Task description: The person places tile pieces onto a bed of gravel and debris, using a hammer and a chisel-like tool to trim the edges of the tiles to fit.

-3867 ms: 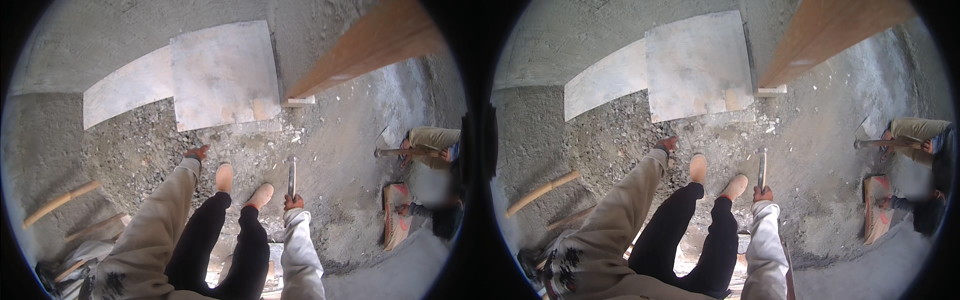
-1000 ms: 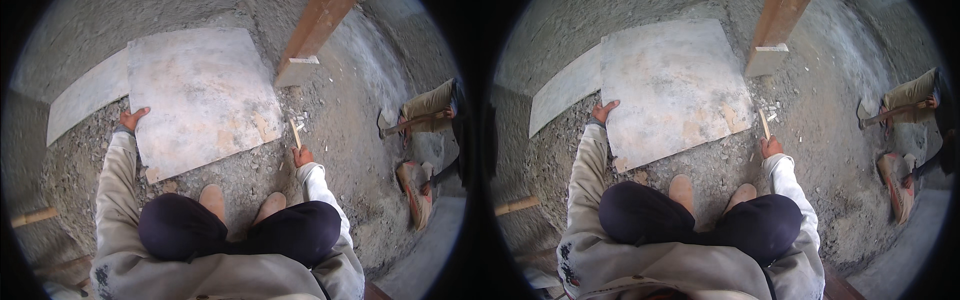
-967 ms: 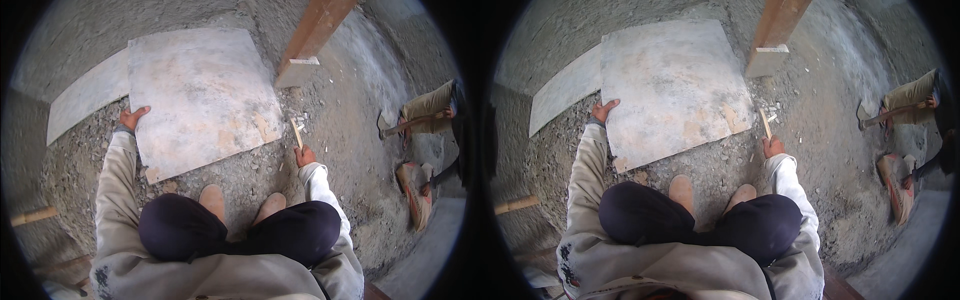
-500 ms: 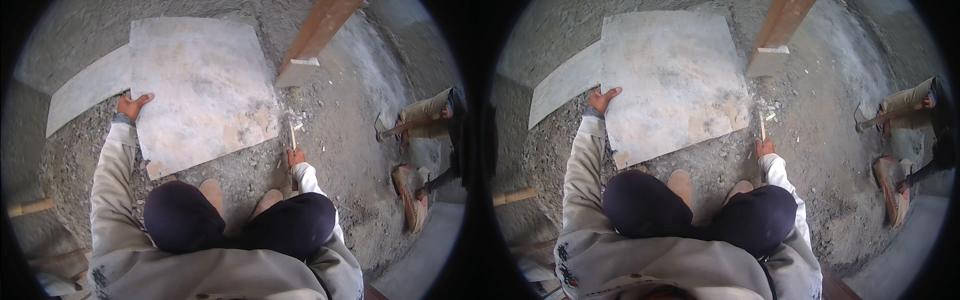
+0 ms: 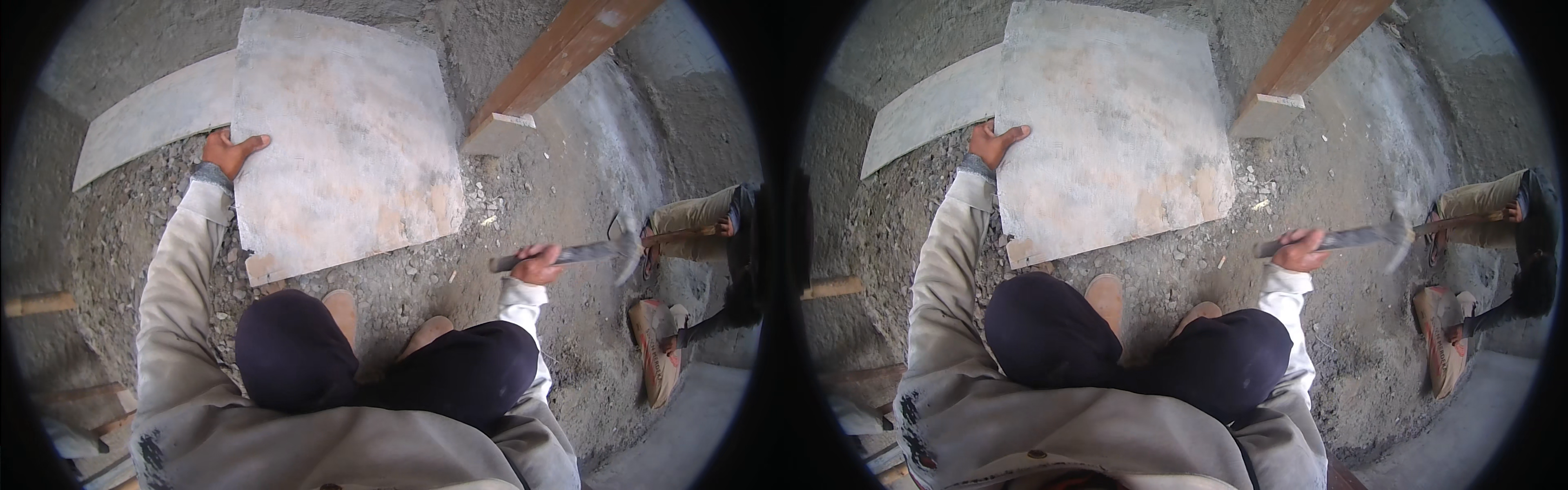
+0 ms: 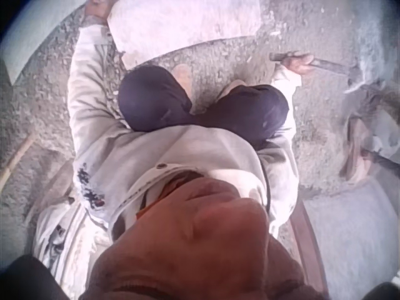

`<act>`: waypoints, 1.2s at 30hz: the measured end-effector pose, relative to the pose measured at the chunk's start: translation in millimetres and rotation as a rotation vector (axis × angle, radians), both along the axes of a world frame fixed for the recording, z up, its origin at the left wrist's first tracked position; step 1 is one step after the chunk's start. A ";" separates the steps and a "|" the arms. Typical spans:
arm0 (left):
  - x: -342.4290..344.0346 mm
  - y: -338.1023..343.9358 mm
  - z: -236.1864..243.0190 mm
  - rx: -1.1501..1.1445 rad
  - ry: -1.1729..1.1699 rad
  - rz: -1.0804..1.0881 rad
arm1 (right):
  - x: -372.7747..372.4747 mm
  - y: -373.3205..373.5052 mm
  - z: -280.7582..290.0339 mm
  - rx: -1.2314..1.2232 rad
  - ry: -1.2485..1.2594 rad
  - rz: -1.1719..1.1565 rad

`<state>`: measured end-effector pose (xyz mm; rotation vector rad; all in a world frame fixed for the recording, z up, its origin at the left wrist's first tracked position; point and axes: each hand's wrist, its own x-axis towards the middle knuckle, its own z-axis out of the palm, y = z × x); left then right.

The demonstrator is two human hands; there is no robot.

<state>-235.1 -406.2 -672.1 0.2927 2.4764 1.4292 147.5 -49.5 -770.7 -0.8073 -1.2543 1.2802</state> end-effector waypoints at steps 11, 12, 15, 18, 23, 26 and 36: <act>5.5 -2.9 -1.0 -0.013 0.026 0.013 | -1.5 8.7 9.5 0.028 -0.844 0.322; 4.8 -4.0 -2.2 -0.018 0.052 0.035 | -5.1 12.9 43.2 0.035 -0.631 0.303; 7.0 -6.7 -6.5 -0.005 0.020 0.055 | -15.0 8.9 66.7 0.142 -0.163 0.034; 10.5 -6.5 -6.0 0.033 0.007 0.039 | -9.3 -17.1 -21.0 -0.001 -0.432 0.003; 16.2 -2.2 -2.1 -0.087 0.218 0.026 | 4.1 -27.3 -131.6 0.067 -1.170 0.459; 15.6 -2.5 -2.2 -0.028 0.069 0.017 | -0.7 -2.6 -67.5 -0.112 -0.992 0.384; 25.8 -0.1 8.0 0.010 0.047 -0.004 | 7.9 -29.0 -83.1 0.110 -1.534 0.443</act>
